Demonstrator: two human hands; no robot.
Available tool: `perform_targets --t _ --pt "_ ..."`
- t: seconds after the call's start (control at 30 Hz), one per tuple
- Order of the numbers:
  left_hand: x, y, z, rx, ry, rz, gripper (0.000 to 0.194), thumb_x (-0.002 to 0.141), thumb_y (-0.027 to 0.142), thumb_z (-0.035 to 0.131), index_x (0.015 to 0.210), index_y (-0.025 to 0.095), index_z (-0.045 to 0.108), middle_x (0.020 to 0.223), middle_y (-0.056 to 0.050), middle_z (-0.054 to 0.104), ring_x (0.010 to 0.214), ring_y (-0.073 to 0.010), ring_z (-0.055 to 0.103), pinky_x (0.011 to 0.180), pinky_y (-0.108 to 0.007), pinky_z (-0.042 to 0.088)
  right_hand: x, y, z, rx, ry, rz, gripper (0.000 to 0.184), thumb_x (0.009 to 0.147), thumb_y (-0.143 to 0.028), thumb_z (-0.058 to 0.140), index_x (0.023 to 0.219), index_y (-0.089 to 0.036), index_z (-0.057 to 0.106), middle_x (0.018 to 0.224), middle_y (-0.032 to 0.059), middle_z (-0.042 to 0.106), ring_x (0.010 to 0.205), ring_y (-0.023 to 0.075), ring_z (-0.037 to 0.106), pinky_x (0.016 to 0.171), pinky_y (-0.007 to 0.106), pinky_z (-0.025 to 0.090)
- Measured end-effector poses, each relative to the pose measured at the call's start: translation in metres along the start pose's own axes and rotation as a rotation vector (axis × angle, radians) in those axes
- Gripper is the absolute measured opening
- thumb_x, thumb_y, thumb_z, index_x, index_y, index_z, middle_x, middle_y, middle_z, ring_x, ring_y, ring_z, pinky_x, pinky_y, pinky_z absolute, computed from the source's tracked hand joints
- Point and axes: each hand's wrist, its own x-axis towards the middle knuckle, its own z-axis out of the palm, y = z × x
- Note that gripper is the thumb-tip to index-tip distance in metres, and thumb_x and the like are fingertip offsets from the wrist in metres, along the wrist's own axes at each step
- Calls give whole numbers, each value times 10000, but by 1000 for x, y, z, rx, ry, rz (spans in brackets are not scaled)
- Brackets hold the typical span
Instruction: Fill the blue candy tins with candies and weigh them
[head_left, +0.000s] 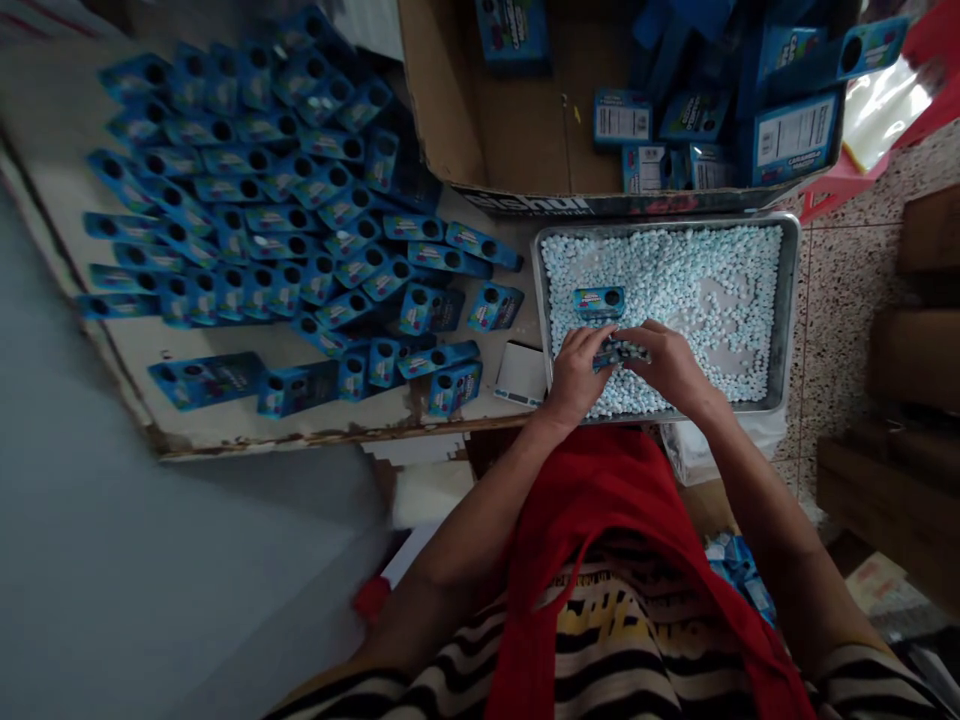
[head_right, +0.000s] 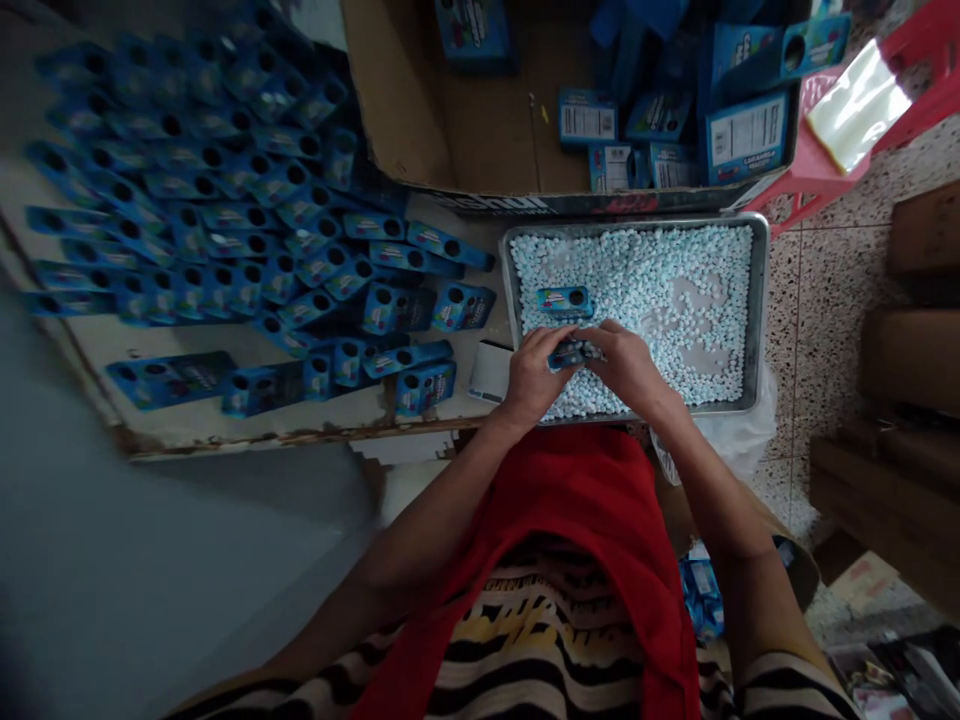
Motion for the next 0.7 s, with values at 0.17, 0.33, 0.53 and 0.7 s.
perform_targets --t 0.17,0.33,0.53,0.7 --pt "-4 0 6 8 23 12 577 906 24 751 1444 233 749 1256 -107 789 1200 -289 715 1114 -454 601 -13 43 -11 102 267 207 210 833 -309 836 1034 -265 873 1038 50 859 986 304 765 975 442 583" --pt "-5 -4 5 -56 82 -17 536 900 14 740 1393 221 781 1252 -104 800 1203 -276 732 1124 -433 605 -25 88 -15 64 304 364 171 744 -242 783 896 -248 862 989 70 875 968 312 783 1014 496 582" --pt "1 -15 5 -292 112 -92 520 885 55 787 1378 221 781 1249 -88 808 1181 -231 761 1101 -369 612 -13 73 -11 259 385 401 152 720 -328 849 838 -233 837 833 38 824 757 230 742 805 423 628" --pt "6 -12 12 -365 153 -106 490 856 10 787 1307 201 809 1274 -86 810 1205 -231 757 1120 -355 597 -10 0 -8 663 444 286 194 727 -309 984 856 -261 847 877 12 835 809 182 788 735 313 657"
